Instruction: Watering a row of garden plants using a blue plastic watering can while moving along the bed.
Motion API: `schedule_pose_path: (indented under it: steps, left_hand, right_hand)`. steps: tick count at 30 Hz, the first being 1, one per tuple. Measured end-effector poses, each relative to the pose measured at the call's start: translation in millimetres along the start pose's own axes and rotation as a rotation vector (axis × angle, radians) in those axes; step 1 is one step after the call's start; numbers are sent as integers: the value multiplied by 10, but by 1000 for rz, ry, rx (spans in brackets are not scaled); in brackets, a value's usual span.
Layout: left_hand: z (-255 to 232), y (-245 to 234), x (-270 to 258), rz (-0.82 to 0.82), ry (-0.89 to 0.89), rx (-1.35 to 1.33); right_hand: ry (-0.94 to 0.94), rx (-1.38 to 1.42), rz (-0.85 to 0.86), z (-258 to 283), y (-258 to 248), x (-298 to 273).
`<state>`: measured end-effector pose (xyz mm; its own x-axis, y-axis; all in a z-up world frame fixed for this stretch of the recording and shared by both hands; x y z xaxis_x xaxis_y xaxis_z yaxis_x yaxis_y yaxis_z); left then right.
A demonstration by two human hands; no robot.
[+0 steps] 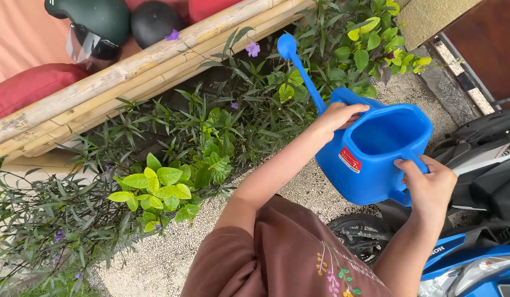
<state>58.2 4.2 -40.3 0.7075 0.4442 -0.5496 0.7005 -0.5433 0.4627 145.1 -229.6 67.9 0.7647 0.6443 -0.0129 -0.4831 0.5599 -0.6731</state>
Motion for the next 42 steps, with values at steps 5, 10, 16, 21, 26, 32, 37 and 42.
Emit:
schedule_pose_path:
  steps: [5,10,16,21,26,32,37,42]
  left_hand:
    - [55,-241,-180,-58,-29,-44]
    - [134,-563,-361,-139,-57,-111]
    - [177,-1010,-753,-270,-44,-131]
    - [140,-1358,-1134,-330,144,-90]
    - [171,-1624,-1181,-450,159,-125]
    - [341,-1856,-1015,-581,173,-145]
    - [382,-1620,-918,-587,196,-131]
    - [402,-1107,-663,-561,222,-161]
  right_hand:
    - [-33,-6,68,-125,182,117]
    - [-92,-7,152,-282,465,242]
    - [-154,48,216,-354,1032,209]
    - [-274,165,236,-324,1521,191]
    - [-269,201,322,-265,1893,259]
    - [-324,249,362,-160,2098,207]
    - [-364,308,399,-327,1923,320]
    - [-369,290,388,-701,1614,671]
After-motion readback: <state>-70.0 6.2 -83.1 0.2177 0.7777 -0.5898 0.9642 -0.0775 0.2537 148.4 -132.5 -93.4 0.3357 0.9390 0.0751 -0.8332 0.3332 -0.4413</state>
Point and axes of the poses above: each hand's wrist, its own x-axis towards the middle knuckle, its own y-axis out of the palm, z = x × y, the point moved 3 cm from there along x, towards the middle knuckle, and after that the axes turned 3 degrees about -y, right-handed, at the moved point
